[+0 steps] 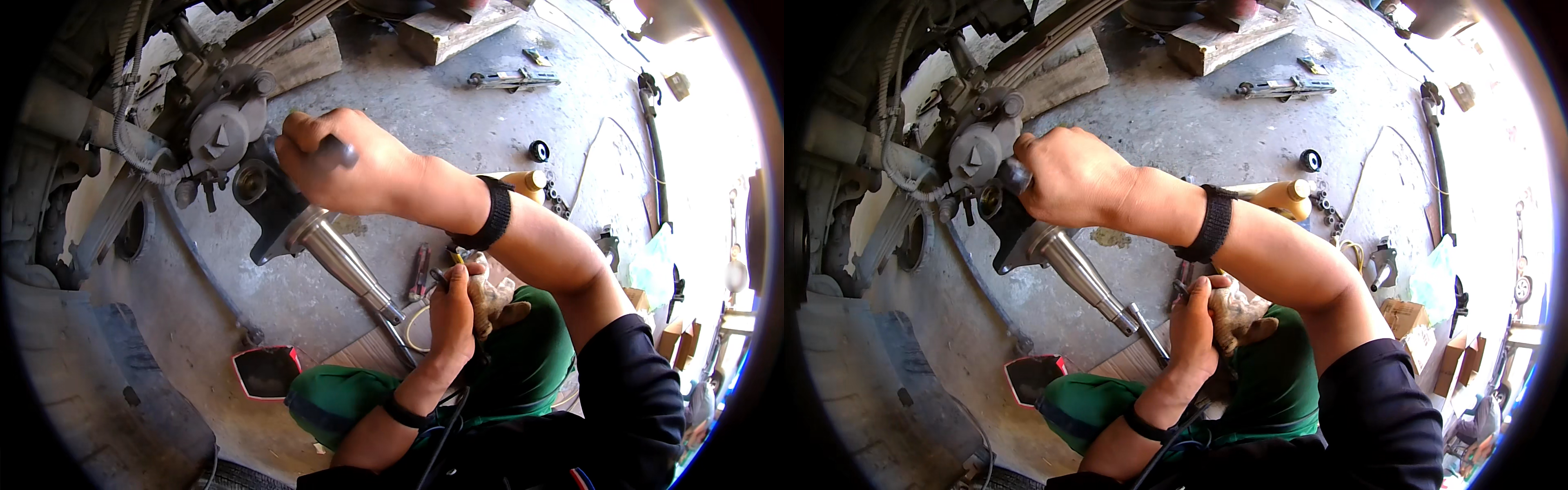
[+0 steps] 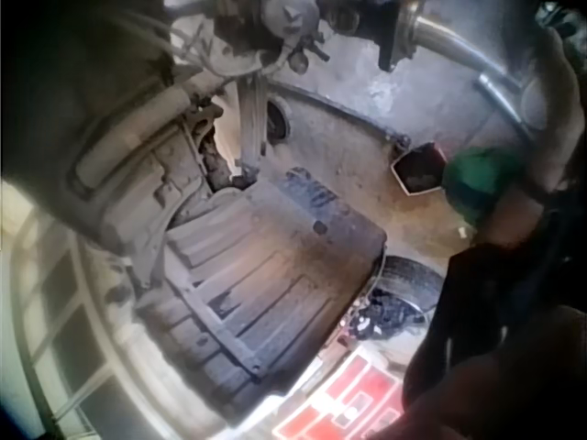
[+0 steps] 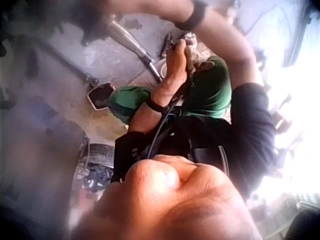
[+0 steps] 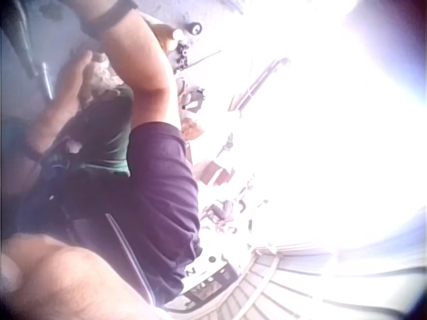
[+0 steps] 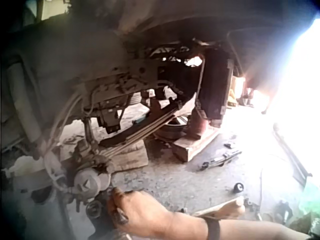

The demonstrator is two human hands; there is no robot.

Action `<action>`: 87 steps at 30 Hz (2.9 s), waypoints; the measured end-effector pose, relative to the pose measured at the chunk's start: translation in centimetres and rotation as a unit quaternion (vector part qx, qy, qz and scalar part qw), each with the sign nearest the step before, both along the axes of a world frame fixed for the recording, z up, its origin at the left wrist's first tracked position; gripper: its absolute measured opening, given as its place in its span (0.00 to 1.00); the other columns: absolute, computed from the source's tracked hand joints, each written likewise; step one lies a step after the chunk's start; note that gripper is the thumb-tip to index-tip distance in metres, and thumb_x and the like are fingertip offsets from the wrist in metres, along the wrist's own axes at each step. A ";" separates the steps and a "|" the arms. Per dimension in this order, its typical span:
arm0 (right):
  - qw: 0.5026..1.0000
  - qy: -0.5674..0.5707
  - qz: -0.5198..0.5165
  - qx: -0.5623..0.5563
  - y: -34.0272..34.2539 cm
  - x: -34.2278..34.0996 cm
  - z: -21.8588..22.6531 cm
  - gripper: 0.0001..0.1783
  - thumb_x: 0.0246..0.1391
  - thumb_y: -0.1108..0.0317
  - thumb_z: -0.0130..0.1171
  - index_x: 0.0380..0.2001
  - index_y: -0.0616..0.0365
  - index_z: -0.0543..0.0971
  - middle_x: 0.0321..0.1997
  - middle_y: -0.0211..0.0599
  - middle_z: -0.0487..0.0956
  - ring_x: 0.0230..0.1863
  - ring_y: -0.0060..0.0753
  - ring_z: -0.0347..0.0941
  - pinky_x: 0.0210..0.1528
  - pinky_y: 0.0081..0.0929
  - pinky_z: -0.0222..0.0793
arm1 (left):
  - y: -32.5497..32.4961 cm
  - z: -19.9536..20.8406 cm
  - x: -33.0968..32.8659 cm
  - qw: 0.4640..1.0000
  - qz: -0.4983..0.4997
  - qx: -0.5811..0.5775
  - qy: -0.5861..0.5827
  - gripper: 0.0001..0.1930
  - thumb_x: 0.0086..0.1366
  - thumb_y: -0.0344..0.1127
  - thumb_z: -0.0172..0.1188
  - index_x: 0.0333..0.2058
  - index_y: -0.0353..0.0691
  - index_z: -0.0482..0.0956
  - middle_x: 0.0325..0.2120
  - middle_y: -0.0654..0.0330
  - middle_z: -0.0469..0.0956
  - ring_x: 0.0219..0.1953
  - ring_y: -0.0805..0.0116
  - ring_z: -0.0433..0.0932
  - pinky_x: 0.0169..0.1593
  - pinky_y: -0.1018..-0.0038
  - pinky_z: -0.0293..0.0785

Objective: The person uses a wrench to tighten bolts on a vehicle's steering knuckle and axle assembly while using a cloth to wipe components.

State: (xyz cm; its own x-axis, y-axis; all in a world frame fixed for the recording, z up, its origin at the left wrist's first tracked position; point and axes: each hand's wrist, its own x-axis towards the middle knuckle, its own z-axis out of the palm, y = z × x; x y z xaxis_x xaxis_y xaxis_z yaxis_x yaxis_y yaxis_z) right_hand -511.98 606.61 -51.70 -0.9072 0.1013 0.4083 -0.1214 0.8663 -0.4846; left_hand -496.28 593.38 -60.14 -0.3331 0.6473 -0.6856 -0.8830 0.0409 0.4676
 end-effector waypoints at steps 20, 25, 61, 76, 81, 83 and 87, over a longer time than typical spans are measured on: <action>0.947 -0.269 -0.059 -0.168 3.3 -7.0 5.8 0.19 0.55 0.63 0.46 0.21 0.66 0.80 0.18 0.44 0.79 0.21 0.35 0.78 0.24 0.31 0.75 | -0.1 0.3 -0.3 1.000 0.013 -0.023 0.003 0.17 0.73 0.45 0.48 0.39 0.39 0.81 0.37 0.62 0.77 0.40 0.71 0.75 0.47 0.74 0.72; 0.969 -0.120 -0.079 -0.199 3.5 -4.0 4.6 0.25 0.60 0.54 0.50 0.24 0.67 0.80 0.17 0.47 0.77 0.20 0.40 0.78 0.26 0.35 0.74 | -0.9 0.6 0.0 1.000 0.019 -0.020 -0.001 0.16 0.73 0.44 0.48 0.39 0.40 0.81 0.36 0.62 0.77 0.39 0.72 0.74 0.46 0.76 0.72; 0.966 0.212 0.148 -0.026 1.3 4.5 -7.4 0.13 0.55 0.63 0.62 0.36 0.59 0.73 0.48 0.48 0.73 0.45 0.47 0.76 0.47 0.36 0.76 | -2.8 3.6 -8.3 0.933 0.341 -0.002 0.117 0.23 0.72 0.51 0.44 0.51 0.39 0.74 0.45 0.61 0.76 0.46 0.69 0.77 0.52 0.69 0.74; 0.941 0.301 0.150 0.041 1.6 3.0 -9.0 0.18 0.47 0.77 0.62 0.41 0.67 0.68 0.49 0.56 0.73 0.42 0.49 0.79 0.40 0.33 0.80 | -2.5 2.8 -8.2 0.939 0.282 -0.050 0.192 0.24 0.69 0.56 0.51 0.39 0.36 0.77 0.35 0.61 0.75 0.38 0.70 0.75 0.44 0.72 0.74; 0.944 0.289 0.154 0.041 1.4 3.4 -9.1 0.18 0.47 0.77 0.62 0.40 0.67 0.68 0.51 0.59 0.73 0.44 0.52 0.79 0.42 0.34 0.79 | -2.2 3.1 -8.2 0.933 0.287 -0.066 0.204 0.24 0.69 0.56 0.52 0.38 0.36 0.77 0.33 0.61 0.75 0.36 0.70 0.75 0.42 0.73 0.73; 0.945 0.283 0.159 0.046 1.5 3.5 -9.2 0.18 0.47 0.77 0.62 0.40 0.68 0.68 0.51 0.60 0.73 0.46 0.53 0.78 0.44 0.34 0.79 | -2.1 3.1 -8.1 0.931 0.290 -0.069 0.212 0.24 0.69 0.57 0.52 0.38 0.36 0.77 0.33 0.61 0.75 0.35 0.70 0.74 0.42 0.73 0.73; 0.942 0.287 0.159 0.070 1.6 3.2 -9.5 0.17 0.48 0.77 0.62 0.40 0.68 0.68 0.51 0.62 0.72 0.48 0.55 0.77 0.48 0.35 0.78 | -2.3 3.1 -8.1 0.933 0.289 -0.066 0.205 0.25 0.69 0.57 0.52 0.38 0.36 0.77 0.34 0.61 0.75 0.37 0.70 0.74 0.43 0.73 0.73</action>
